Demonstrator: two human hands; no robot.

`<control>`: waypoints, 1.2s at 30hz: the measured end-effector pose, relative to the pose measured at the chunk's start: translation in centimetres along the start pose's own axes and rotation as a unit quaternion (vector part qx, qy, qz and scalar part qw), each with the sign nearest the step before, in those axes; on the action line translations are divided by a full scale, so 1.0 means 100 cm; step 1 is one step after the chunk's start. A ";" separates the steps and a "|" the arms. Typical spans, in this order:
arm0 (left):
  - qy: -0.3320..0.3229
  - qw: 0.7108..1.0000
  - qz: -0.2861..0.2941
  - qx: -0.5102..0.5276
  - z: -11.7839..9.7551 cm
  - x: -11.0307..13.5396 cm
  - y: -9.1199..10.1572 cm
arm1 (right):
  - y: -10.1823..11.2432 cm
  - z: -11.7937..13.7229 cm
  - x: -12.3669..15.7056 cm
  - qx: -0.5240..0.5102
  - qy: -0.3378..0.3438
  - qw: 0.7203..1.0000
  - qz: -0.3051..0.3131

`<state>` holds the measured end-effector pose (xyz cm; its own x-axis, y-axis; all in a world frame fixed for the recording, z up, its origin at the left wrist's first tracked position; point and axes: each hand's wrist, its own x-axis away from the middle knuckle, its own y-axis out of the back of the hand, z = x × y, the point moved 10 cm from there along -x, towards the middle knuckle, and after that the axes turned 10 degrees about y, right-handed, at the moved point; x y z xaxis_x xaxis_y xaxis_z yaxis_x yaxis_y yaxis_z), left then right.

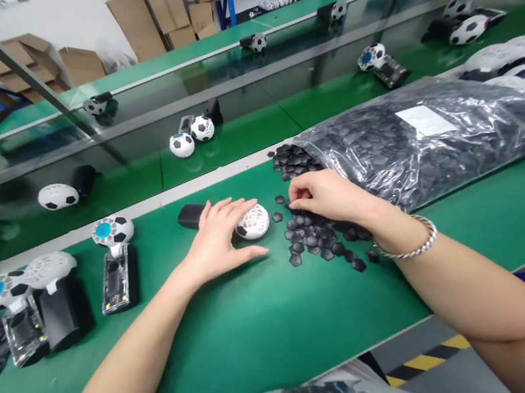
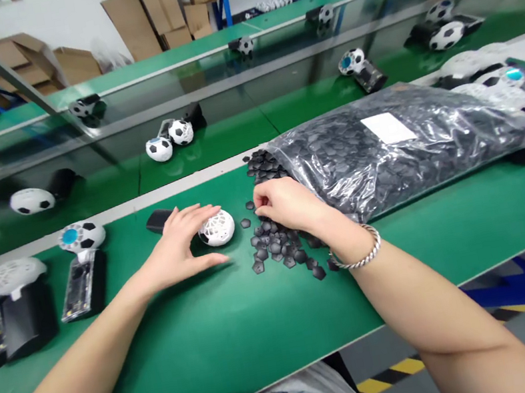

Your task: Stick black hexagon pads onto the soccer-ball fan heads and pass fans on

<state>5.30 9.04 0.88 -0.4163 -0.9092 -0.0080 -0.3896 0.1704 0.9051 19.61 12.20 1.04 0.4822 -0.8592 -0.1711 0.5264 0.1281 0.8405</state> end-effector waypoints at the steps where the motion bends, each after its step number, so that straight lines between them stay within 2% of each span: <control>1: 0.004 1.000 0.007 -0.001 0.002 -0.001 -0.002 | -0.002 0.005 0.000 -0.004 0.019 1.000 0.017; 5: 0.013 1.000 0.007 0.004 0.008 -0.002 -0.002 | -0.016 0.026 -0.002 0.010 0.088 0.995 0.049; 9: -0.014 1.000 0.018 0.017 0.006 0.000 -0.001 | -0.036 0.019 -0.006 0.056 0.056 0.995 0.062; 12: -0.023 0.999 0.020 0.027 0.008 0.000 -0.001 | -0.042 0.015 -0.006 0.033 0.038 0.996 0.073; 16: -0.017 0.999 0.028 0.026 0.010 0.000 -0.003 | -0.034 0.023 -0.003 -0.027 0.053 0.995 0.081; 19: -0.012 0.999 0.039 0.026 0.008 -0.001 -0.003 | -0.016 0.039 -0.001 -0.053 0.096 0.993 0.034; 21: -0.008 0.999 0.046 0.029 0.006 -0.001 -0.003 | -0.011 0.042 0.001 -0.079 0.089 0.993 0.014; 23: -0.001 0.999 0.045 0.029 0.004 -0.001 -0.003 | -0.012 0.044 0.003 -0.095 0.075 0.992 0.016; 26: 0.013 0.999 0.021 0.021 0.005 -0.002 0.000 | -0.013 0.055 0.004 -0.084 0.113 0.990 0.020; 28: 0.020 1.000 0.002 0.017 0.006 -0.002 0.001 | -0.012 0.058 0.005 -0.080 0.123 0.989 0.011; 31: 0.018 1.000 -0.017 0.017 0.007 -0.001 0.002 | -0.011 0.054 0.004 -0.097 0.100 0.990 -0.003; 36: 0.017 0.999 -0.029 0.024 0.011 -0.001 0.001 | -0.018 0.061 0.004 -0.146 0.133 0.980 -0.032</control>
<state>4.41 9.59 0.54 -0.3646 -0.9301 -0.0443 -0.4512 0.1349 0.8822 14.54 8.58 2.58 0.5865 -0.7153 -0.3800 0.7212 0.2475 0.6470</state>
